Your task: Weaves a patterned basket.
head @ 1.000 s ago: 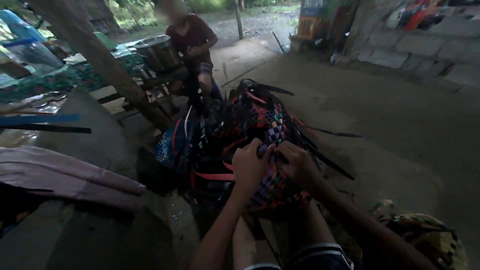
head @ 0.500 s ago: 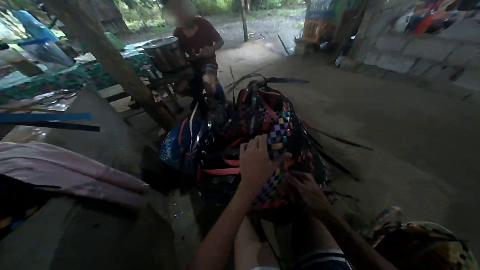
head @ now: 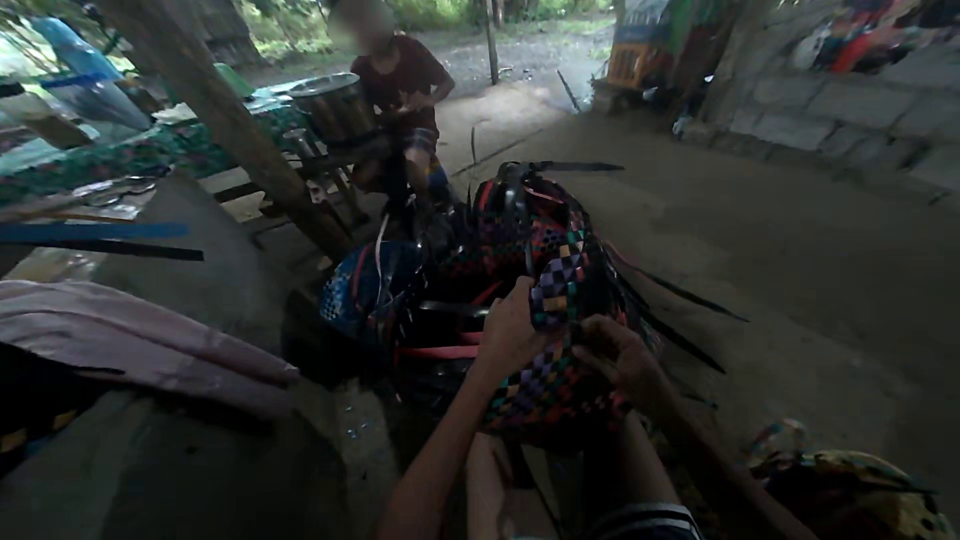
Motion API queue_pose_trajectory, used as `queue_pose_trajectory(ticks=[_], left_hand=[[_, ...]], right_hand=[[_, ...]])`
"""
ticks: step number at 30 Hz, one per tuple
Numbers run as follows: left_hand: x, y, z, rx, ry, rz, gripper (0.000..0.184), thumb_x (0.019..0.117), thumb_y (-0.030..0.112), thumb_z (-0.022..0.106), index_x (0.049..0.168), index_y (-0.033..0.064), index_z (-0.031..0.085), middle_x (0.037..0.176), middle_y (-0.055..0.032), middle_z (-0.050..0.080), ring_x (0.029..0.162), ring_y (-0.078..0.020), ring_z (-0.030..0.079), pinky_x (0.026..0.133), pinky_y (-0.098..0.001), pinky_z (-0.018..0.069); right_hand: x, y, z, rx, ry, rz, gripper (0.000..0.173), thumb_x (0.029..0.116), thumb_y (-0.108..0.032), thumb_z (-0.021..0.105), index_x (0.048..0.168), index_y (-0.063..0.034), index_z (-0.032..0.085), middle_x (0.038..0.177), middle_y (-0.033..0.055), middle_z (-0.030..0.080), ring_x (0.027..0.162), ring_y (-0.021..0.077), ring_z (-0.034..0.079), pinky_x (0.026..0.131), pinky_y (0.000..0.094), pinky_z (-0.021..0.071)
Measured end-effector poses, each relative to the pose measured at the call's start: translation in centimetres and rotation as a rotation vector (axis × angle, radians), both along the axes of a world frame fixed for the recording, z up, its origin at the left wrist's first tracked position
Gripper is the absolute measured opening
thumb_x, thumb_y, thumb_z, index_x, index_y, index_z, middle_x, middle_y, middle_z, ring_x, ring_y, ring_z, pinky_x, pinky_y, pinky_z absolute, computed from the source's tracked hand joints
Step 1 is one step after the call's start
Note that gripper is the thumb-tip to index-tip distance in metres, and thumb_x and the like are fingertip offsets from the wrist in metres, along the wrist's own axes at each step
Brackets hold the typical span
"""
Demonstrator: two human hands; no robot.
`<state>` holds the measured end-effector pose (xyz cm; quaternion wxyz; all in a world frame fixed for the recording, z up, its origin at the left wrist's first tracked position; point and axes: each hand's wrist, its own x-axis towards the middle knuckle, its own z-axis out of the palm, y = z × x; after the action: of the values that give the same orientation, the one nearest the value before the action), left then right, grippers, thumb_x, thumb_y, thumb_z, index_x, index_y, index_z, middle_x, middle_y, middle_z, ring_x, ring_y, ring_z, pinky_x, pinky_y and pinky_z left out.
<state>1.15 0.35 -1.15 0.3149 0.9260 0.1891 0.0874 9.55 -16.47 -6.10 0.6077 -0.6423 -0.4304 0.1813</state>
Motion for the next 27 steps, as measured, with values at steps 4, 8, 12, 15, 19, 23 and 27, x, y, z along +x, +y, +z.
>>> queue_pose_trajectory(ticks=[4,8,12,15,19,23,27], left_hand=[[0.2,-0.2,-0.6,-0.112,-0.075,0.052,0.061,0.0914,0.027,0.075,0.137,-0.0051,0.050,0.115,-0.0229,0.067,0.109,-0.0338,0.066,0.097,-0.0505,0.0514],[0.0,-0.3,-0.8,-0.137,-0.104,0.038,0.059,0.0931,0.025,0.074,0.137,-0.0074,0.049,0.114,-0.0246,0.066,0.108,-0.0336,0.065,0.096,-0.0480,0.0514],[0.0,-0.2,-0.6,-0.161,-0.104,0.042,0.054,0.0942,0.018,0.071,0.137,-0.0068,0.048,0.115,-0.0234,0.066,0.107,-0.0296,0.066,0.095,-0.0436,0.0523],[-0.4,0.2,-1.0,-0.168,-0.148,-0.002,0.054,0.0942,0.018,0.070,0.136,-0.0084,0.049,0.113,-0.0232,0.066,0.102,-0.0268,0.066,0.092,-0.0399,0.0528],[-0.4,0.9,-1.7,-0.212,-0.251,-0.046,0.052,0.0938,0.025,0.070,0.132,-0.0065,0.053,0.104,-0.0171,0.065,0.089,-0.0184,0.063,0.083,-0.0341,0.0531],[-0.3,0.7,-1.3,-0.194,-0.207,0.010,0.056,0.0966,0.029,0.068,0.137,-0.0065,0.050,0.114,-0.0219,0.065,0.101,-0.0270,0.065,0.092,-0.0430,0.0523],[0.0,-0.7,-0.8,-0.029,-0.110,0.081,0.066,0.0945,0.037,0.072,0.139,-0.0065,0.050,0.119,-0.0238,0.066,0.113,-0.0359,0.064,0.104,-0.0537,0.0451]], right_hand=[[0.0,1.1,-0.5,0.055,-0.098,-0.127,0.020,0.0965,-0.005,0.061,0.111,0.0091,0.062,0.095,0.0104,0.070,0.080,0.0062,0.067,0.074,0.0215,0.0571],[-0.2,1.5,0.6,0.071,-0.076,-0.193,0.016,0.0966,-0.002,0.061,0.108,0.0096,0.062,0.095,0.0104,0.067,0.078,0.0049,0.067,0.073,0.0203,0.0575],[0.1,2.5,-2.3,0.077,-0.078,-0.117,0.015,0.0917,-0.004,0.066,0.096,0.0101,0.065,0.089,0.0114,0.065,0.074,0.0069,0.062,0.070,0.0210,0.0542],[0.6,1.6,0.1,-0.090,-0.042,-0.075,0.022,0.0957,-0.008,0.065,0.108,0.0103,0.064,0.101,0.0158,0.066,0.080,0.0113,0.065,0.073,0.0259,0.0569],[0.9,2.0,-1.2,-0.028,-0.089,-0.185,0.020,0.0964,-0.011,0.063,0.104,0.0079,0.063,0.094,0.0120,0.064,0.074,0.0094,0.061,0.067,0.0241,0.0536],[-0.3,1.7,-3.4,-0.218,-0.377,-0.130,0.028,0.0986,-0.015,0.063,0.103,0.0121,0.069,0.097,0.0262,0.071,0.087,0.0364,0.070,0.082,0.0489,0.0567],[-0.1,0.8,-0.7,-0.524,-0.620,0.029,0.039,0.1007,-0.031,0.062,0.111,0.0056,0.070,0.099,0.0272,0.070,0.092,0.0454,0.070,0.078,0.0591,0.0543]])
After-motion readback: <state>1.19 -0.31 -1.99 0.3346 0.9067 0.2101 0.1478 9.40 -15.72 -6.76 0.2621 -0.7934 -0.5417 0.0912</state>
